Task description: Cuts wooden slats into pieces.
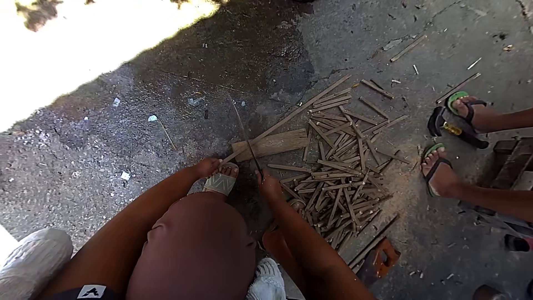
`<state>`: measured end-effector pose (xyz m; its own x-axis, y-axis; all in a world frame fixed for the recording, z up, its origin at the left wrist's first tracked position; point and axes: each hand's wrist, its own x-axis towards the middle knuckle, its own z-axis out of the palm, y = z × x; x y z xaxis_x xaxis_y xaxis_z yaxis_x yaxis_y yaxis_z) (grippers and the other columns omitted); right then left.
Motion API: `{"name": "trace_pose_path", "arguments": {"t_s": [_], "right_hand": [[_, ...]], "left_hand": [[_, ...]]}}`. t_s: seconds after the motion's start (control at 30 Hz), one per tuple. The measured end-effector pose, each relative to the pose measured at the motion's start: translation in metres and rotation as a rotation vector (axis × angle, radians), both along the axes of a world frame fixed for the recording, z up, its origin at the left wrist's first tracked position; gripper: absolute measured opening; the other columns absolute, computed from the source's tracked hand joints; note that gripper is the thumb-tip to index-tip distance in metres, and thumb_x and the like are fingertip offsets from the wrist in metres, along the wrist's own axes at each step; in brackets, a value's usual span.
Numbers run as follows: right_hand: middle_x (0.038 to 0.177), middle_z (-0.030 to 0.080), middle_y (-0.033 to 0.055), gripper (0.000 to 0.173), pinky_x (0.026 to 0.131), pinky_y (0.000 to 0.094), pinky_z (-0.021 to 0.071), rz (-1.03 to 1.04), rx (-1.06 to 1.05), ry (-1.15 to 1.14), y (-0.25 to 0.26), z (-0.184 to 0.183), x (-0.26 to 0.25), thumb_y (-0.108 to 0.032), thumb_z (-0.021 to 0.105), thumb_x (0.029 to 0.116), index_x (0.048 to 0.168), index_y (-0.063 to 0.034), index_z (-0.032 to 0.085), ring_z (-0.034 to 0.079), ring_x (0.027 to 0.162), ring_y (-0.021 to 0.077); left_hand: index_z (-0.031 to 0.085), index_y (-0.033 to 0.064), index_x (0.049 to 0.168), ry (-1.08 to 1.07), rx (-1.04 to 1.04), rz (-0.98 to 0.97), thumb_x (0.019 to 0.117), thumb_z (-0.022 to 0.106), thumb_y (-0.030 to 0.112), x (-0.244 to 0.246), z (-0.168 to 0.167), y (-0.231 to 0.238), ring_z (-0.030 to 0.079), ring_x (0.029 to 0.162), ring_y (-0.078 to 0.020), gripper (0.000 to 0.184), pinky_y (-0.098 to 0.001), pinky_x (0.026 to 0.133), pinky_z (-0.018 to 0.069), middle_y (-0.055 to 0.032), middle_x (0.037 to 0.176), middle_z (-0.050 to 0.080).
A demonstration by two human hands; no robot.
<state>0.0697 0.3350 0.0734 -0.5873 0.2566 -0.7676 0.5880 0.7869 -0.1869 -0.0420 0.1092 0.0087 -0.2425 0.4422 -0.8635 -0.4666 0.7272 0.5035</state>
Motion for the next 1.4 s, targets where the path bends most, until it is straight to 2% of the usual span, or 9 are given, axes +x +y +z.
{"name": "trace_pose_path", "arguments": {"t_s": [0.13, 0.33, 0.43, 0.53, 0.67, 0.77, 0.93, 1.27, 1.4], "right_hand": [[0.123, 0.069, 0.0245, 0.051, 0.099, 0.0576, 0.0514, -0.005, 0.002, -0.067, 0.003, -0.009, -0.012, -0.040, 0.033, 0.1140, 0.136, -0.0018, 0.058, 0.067, 0.118, 0.0403], [0.115, 0.070, 0.0255, 0.047, 0.094, 0.0577, 0.0538, -0.026, 0.016, 0.094, 0.002, -0.006, -0.011, -0.036, 0.038, 0.1135, 0.129, 0.0018, 0.061, 0.070, 0.110, 0.0417], [0.120, 0.069, 0.0254, 0.048, 0.100, 0.0570, 0.0512, 0.001, 0.009, -0.055, 0.004, -0.007, -0.018, -0.037, 0.035, 0.1138, 0.134, 0.0002, 0.059, 0.067, 0.118, 0.0403], [0.117, 0.070, 0.0256, 0.048, 0.098, 0.0574, 0.0522, -0.033, 0.008, -0.025, 0.005, -0.007, -0.015, -0.037, 0.036, 0.1137, 0.131, 0.0005, 0.061, 0.068, 0.115, 0.0406], [0.116, 0.070, 0.0263, 0.049, 0.098, 0.0566, 0.0514, -0.076, 0.002, 0.015, 0.004, -0.008, -0.005, -0.037, 0.038, 0.1133, 0.133, 0.0015, 0.061, 0.069, 0.113, 0.0406], [0.116, 0.070, 0.0266, 0.050, 0.098, 0.0560, 0.0518, -0.073, 0.010, -0.033, 0.001, -0.007, 0.001, -0.039, 0.037, 0.1135, 0.136, 0.0007, 0.058, 0.069, 0.114, 0.0408], [0.124, 0.068, 0.0256, 0.050, 0.101, 0.0557, 0.0508, -0.031, 0.031, -0.095, -0.001, -0.012, 0.002, -0.037, 0.034, 0.1141, 0.138, 0.0000, 0.056, 0.067, 0.119, 0.0402], [0.120, 0.069, 0.0265, 0.053, 0.100, 0.0581, 0.0510, -0.061, -0.032, -0.079, 0.004, -0.016, -0.017, -0.041, 0.032, 0.1138, 0.136, -0.0006, 0.058, 0.067, 0.117, 0.0411], [0.121, 0.069, 0.0245, 0.050, 0.096, 0.0563, 0.0537, 0.075, 0.107, -0.075, -0.001, -0.012, -0.017, -0.039, 0.030, 0.1143, 0.135, -0.0017, 0.056, 0.068, 0.116, 0.0405]], "left_hand": [[0.058, 0.0001, 0.108, -0.005, -0.012, -0.009, 0.1155, 0.025, 0.036, 0.000, -0.003, -0.001, 0.045, 0.061, -0.0149, 0.049, -0.0307, 0.061, 0.0433, -0.0051, 0.076, 0.046], [0.059, 0.0000, 0.104, 0.055, -0.010, -0.038, 0.1155, 0.025, 0.036, -0.002, -0.006, -0.002, 0.044, 0.062, -0.0158, 0.050, -0.0323, 0.062, 0.0423, -0.0052, 0.075, 0.045], [0.064, -0.0030, 0.113, 0.151, 0.012, -0.124, 0.1158, 0.025, 0.032, -0.003, -0.006, -0.005, 0.053, 0.077, -0.0220, 0.053, -0.0396, 0.076, 0.0462, -0.0124, 0.088, 0.056], [0.065, -0.0084, 0.122, 0.175, 0.029, -0.154, 0.1154, 0.031, 0.027, -0.001, 0.002, -0.004, 0.062, 0.114, -0.0369, 0.049, -0.0529, 0.105, 0.0436, -0.0276, 0.119, 0.065], [0.062, -0.0111, 0.123, 0.244, -0.022, -0.119, 0.1126, 0.044, 0.023, 0.010, 0.005, 0.001, 0.059, 0.123, -0.0415, 0.040, -0.0551, 0.109, 0.0422, -0.0310, 0.127, 0.062], [0.061, -0.0102, 0.119, 0.323, -0.063, -0.166, 0.1107, 0.049, 0.024, 0.015, 0.003, 0.005, 0.062, 0.115, -0.0424, 0.037, -0.0571, 0.103, 0.0457, -0.0308, 0.119, 0.063], [0.058, -0.0053, 0.130, 0.313, -0.148, -0.294, 0.1130, 0.041, 0.030, 0.008, 0.009, 0.009, 0.063, 0.120, -0.0447, 0.043, -0.0616, 0.104, 0.0456, -0.0303, 0.123, 0.065], [0.056, -0.0080, 0.126, 0.309, -0.098, -0.375, 0.1146, 0.034, 0.029, 0.007, 0.000, 0.010, 0.063, 0.116, -0.0462, 0.045, -0.0612, 0.101, 0.0470, -0.0321, 0.118, 0.064], [0.056, -0.0069, 0.126, 0.309, -0.107, -0.408, 0.1146, 0.033, 0.030, 0.008, -0.004, 0.010, 0.063, 0.117, -0.0461, 0.045, -0.0618, 0.101, 0.0470, -0.0314, 0.119, 0.064]]}}
